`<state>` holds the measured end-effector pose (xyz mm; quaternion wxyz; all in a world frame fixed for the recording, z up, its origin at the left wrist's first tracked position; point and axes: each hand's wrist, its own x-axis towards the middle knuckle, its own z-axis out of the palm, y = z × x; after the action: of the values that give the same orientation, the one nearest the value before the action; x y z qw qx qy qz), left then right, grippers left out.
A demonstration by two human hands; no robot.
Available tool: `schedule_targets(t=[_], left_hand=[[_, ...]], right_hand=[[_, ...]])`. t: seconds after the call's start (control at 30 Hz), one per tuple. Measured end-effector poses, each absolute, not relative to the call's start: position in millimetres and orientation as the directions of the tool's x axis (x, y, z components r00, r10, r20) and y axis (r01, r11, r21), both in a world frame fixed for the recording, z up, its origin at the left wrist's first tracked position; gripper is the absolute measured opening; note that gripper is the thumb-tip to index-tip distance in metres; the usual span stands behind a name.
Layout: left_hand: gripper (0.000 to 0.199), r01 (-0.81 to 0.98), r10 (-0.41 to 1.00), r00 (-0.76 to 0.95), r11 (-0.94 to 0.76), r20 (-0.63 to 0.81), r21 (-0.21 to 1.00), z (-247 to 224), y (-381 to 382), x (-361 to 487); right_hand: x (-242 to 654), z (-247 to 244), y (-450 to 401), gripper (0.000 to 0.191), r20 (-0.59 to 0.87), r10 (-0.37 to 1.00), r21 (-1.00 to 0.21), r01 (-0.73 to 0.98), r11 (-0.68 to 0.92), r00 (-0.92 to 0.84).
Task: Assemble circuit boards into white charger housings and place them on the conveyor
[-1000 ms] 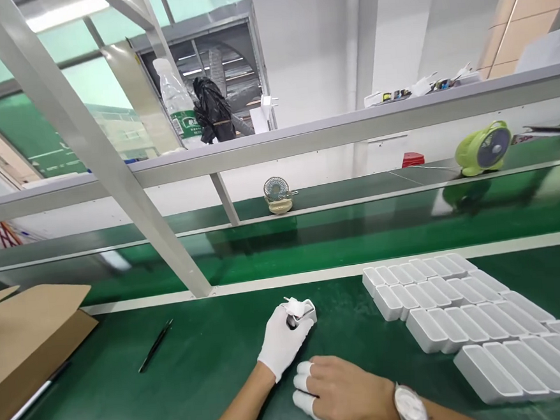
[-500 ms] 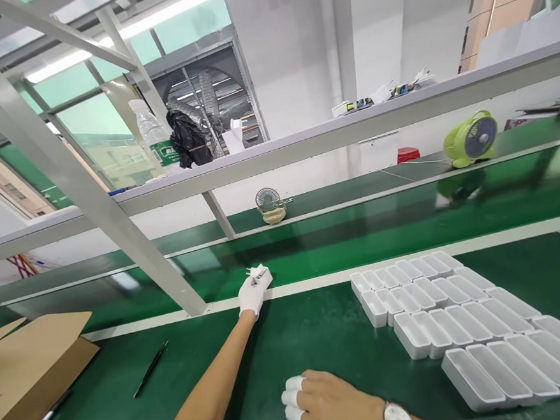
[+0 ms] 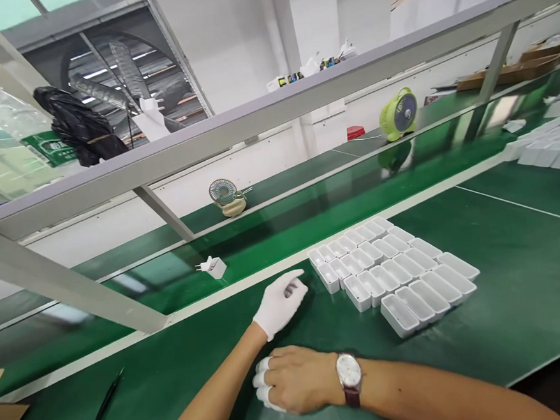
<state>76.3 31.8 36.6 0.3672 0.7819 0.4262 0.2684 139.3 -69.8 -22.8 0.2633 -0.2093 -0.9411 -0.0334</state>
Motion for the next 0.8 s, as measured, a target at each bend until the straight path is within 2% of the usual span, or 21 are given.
schedule_targets(t=[0.07,0.13,0.27,0.33,0.4,0.57,0.67,0.8], left_hand=[[0.046,0.485,0.753,0.651,-0.513,0.1,0.709,44.0,21.9,100.2],[0.048,0.517,0.679,0.73,-0.622,0.075,0.588,48.0,18.8,116.9],[0.021,0.557,0.615,0.787,-0.743,0.05,0.372,49.6,18.6,124.7],[0.021,0.545,0.588,0.806,-0.779,0.061,0.311,50.9,18.4,116.0],[0.025,0.543,0.586,0.802,-0.796,0.117,0.266,53.6,20.6,100.4],[0.014,0.666,0.648,0.62,-0.733,0.442,0.14,62.8,41.1,46.4],[0.015,0.748,0.691,0.526,-0.654,0.495,0.118,65.4,50.1,17.8],[0.029,0.788,0.794,0.452,-0.569,0.406,0.235,63.0,43.7,-2.0]], right_hand=[[138.9,-22.0,-68.3,0.019,0.505,0.37,-0.034,0.41,0.911,-0.78],[138.2,-20.4,-66.7,0.018,0.496,0.362,-0.02,0.406,0.913,-0.789],[138.0,-14.8,-65.3,0.02,0.476,0.367,-0.023,0.406,0.914,-0.799],[139.1,-12.2,-65.8,0.02,0.487,0.359,-0.023,0.399,0.917,-0.796],[140.7,-10.5,-66.4,0.022,0.515,0.348,-0.02,0.395,0.919,-0.783],[143.5,-10.6,-66.6,0.021,0.551,0.346,-0.025,0.4,0.916,-0.759],[144.4,-10.7,-66.7,0.015,0.528,0.351,-0.036,0.393,0.919,-0.773],[145.9,-9.8,-68.0,0.015,0.509,0.353,-0.032,0.392,0.919,-0.785]])
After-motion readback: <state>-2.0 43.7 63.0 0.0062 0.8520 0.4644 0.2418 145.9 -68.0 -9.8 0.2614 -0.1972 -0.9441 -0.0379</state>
